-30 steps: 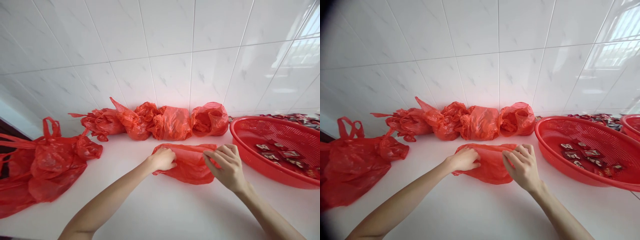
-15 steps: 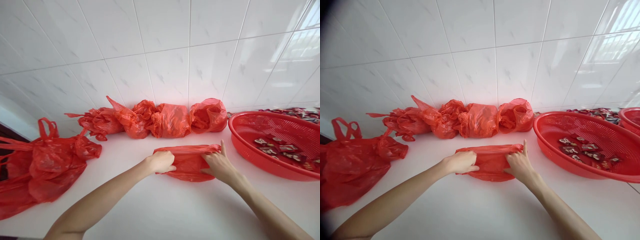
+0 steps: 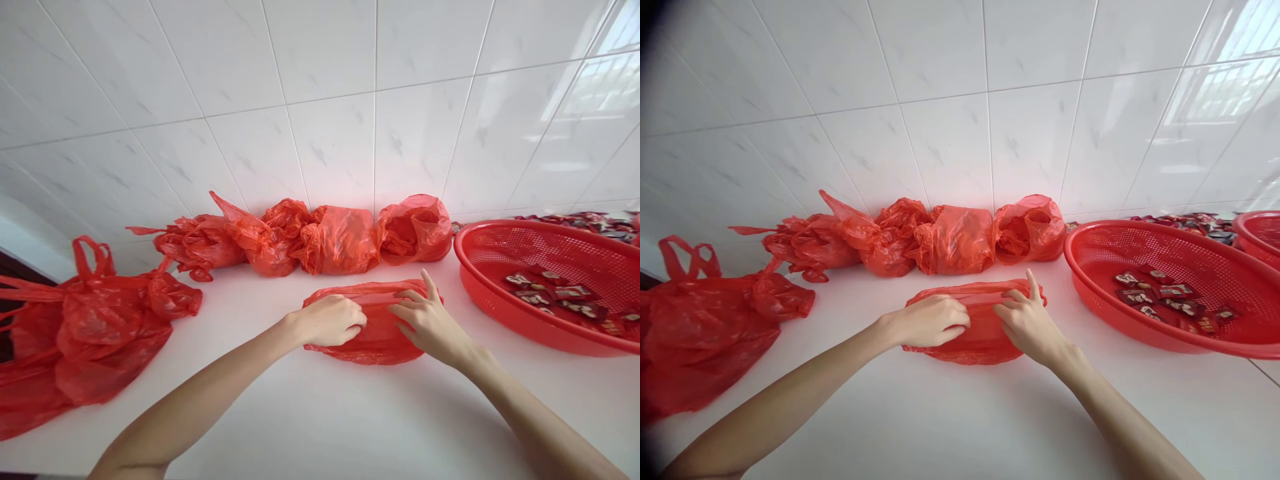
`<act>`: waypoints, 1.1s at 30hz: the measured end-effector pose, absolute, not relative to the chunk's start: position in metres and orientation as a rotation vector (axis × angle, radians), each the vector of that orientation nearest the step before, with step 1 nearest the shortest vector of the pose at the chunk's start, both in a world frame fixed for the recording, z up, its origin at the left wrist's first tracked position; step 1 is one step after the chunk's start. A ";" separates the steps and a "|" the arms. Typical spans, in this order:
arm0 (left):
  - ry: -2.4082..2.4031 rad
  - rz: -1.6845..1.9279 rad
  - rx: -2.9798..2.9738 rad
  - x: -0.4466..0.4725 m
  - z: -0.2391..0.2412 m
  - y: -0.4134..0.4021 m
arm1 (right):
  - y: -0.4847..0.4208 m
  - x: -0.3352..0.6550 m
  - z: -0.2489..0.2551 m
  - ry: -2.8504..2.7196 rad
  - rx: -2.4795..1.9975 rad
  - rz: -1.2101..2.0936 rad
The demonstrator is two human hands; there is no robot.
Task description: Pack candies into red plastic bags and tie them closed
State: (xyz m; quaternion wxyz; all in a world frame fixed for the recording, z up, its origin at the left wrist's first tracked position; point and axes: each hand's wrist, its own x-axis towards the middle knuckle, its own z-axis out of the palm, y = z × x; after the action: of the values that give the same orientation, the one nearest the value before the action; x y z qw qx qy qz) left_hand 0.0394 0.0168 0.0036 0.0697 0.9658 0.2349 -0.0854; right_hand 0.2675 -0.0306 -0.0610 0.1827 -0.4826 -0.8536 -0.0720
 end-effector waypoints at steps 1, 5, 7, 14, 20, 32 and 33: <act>0.660 -0.207 2.946 0.039 0.001 0.018 | -0.030 0.268 -0.061 -2.389 -1.330 -0.234; 0.551 0.088 3.031 0.031 -0.011 0.022 | -0.025 0.272 -0.066 -2.363 -1.312 -0.291; 0.628 0.161 3.007 0.027 -0.018 0.028 | -0.021 0.275 -0.069 -2.382 -1.368 -0.272; 0.972 -0.048 2.880 0.021 -0.033 0.050 | -0.014 0.281 -0.076 -2.451 -1.566 -0.069; 1.072 -0.199 2.828 0.016 -0.033 0.051 | -0.016 0.284 -0.078 -2.493 -1.647 -0.032; 0.884 -0.009 2.878 0.014 -0.033 0.028 | -0.027 0.277 -0.056 -2.432 -1.383 0.161; 0.844 0.027 2.899 0.014 -0.034 0.028 | -0.026 0.276 -0.057 -2.414 -1.341 0.109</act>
State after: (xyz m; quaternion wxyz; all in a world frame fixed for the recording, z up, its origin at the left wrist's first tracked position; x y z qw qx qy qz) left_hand 0.0135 0.0278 -0.0339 0.0612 0.9583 0.2792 0.0089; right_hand 0.2763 -0.0263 -0.0567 0.1880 -0.4767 -0.8579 0.0386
